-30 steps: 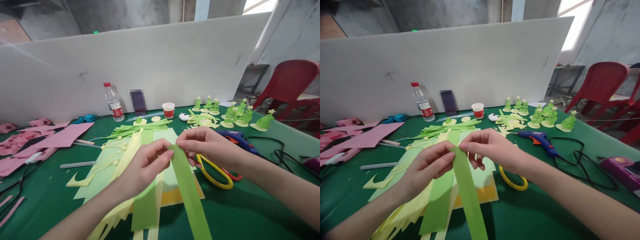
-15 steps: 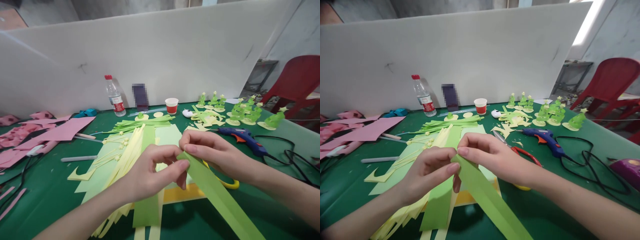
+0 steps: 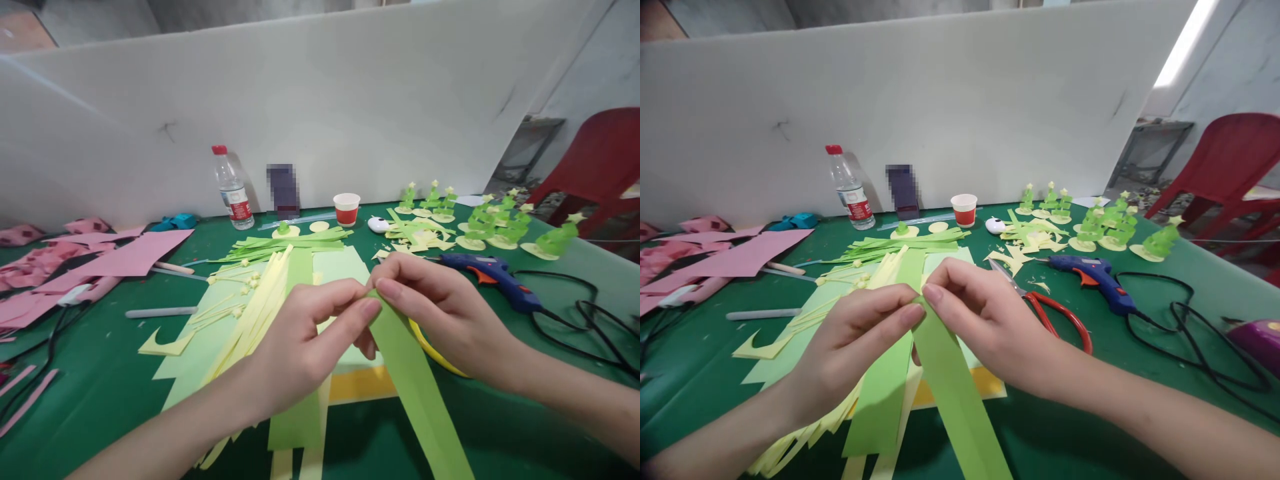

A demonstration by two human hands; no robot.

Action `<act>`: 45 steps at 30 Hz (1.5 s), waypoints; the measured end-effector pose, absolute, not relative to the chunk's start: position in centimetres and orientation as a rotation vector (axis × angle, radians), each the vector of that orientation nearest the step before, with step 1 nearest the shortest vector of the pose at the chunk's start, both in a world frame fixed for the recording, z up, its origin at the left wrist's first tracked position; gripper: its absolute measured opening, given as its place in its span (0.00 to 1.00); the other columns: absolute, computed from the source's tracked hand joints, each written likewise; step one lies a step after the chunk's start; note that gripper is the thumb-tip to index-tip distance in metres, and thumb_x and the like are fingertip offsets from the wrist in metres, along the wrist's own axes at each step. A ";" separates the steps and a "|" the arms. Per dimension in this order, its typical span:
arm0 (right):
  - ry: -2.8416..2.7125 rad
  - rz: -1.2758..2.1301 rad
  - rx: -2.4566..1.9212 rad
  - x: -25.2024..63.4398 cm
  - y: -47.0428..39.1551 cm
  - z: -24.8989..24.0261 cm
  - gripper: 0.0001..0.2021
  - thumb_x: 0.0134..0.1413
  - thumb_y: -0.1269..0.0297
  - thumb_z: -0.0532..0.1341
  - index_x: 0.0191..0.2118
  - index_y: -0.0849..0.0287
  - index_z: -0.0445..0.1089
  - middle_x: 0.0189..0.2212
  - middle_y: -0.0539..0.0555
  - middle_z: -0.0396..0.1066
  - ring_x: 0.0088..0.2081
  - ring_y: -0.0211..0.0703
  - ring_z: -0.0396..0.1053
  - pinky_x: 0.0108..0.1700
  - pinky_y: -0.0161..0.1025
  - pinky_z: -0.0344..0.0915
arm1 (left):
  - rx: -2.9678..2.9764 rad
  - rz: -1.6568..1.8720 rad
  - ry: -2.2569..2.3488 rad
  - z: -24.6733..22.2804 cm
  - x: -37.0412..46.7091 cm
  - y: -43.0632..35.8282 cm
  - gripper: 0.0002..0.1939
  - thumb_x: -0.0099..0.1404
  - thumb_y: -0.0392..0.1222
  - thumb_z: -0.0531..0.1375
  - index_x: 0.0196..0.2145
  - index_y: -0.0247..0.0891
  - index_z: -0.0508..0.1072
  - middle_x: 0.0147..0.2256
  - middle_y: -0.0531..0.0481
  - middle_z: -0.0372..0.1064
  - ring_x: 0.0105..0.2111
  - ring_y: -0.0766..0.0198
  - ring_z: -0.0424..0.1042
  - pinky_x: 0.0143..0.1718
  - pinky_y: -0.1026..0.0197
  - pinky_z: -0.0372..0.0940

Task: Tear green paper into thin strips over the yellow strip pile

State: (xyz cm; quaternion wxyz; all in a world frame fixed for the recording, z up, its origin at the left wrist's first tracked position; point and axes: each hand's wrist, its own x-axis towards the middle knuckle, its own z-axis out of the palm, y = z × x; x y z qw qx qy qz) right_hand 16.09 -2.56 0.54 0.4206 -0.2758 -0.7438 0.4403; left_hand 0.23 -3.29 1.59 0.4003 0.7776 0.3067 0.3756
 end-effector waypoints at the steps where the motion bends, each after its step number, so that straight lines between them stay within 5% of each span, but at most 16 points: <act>1: -1.854 1.124 -0.675 16.0 -2.6 0.5 0.11 0.60 0.65 0.49 0.27 0.58 0.58 0.21 0.47 0.60 0.24 0.34 0.66 0.26 0.32 0.62 | 1.954 0.944 0.791 1.6 0.3 -3.3 0.14 0.64 0.33 0.50 0.21 0.35 0.66 0.19 0.57 0.64 0.20 0.73 0.63 0.23 0.71 0.57; 14: -1.791 0.951 -0.742 15.8 -3.9 0.7 0.10 0.57 0.66 0.50 0.25 0.57 0.57 0.20 0.47 0.56 0.22 0.33 0.56 0.21 0.30 0.56 | 1.814 0.938 0.743 2.0 0.7 -4.6 0.14 0.65 0.33 0.48 0.21 0.37 0.59 0.20 0.58 0.55 0.22 0.73 0.58 0.24 0.71 0.55; 22: -1.770 1.187 -0.722 16.1 -3.7 1.4 0.11 0.58 0.61 0.50 0.25 0.57 0.58 0.20 0.47 0.55 0.22 0.34 0.56 0.23 0.30 0.58 | 1.824 1.067 0.798 1.8 0.6 -4.6 0.14 0.65 0.34 0.48 0.21 0.37 0.60 0.20 0.58 0.58 0.22 0.72 0.59 0.25 0.70 0.55; 31: -1.879 0.781 -0.791 16.0 -3.3 1.9 0.13 0.54 0.69 0.51 0.20 0.57 0.54 0.15 0.46 0.58 0.18 0.31 0.57 0.18 0.29 0.54 | 1.709 0.919 0.767 1.9 0.5 -4.1 0.14 0.63 0.39 0.51 0.20 0.37 0.63 0.18 0.57 0.58 0.20 0.72 0.59 0.22 0.69 0.56; 45: -1.765 0.561 -0.951 15.7 -2.8 0.4 0.15 0.57 0.66 0.49 0.20 0.57 0.49 0.16 0.46 0.51 0.18 0.33 0.50 0.17 0.30 0.50 | 1.815 1.032 0.898 1.2 0.8 -3.8 0.15 0.62 0.35 0.50 0.19 0.37 0.64 0.17 0.57 0.58 0.19 0.72 0.57 0.21 0.67 0.53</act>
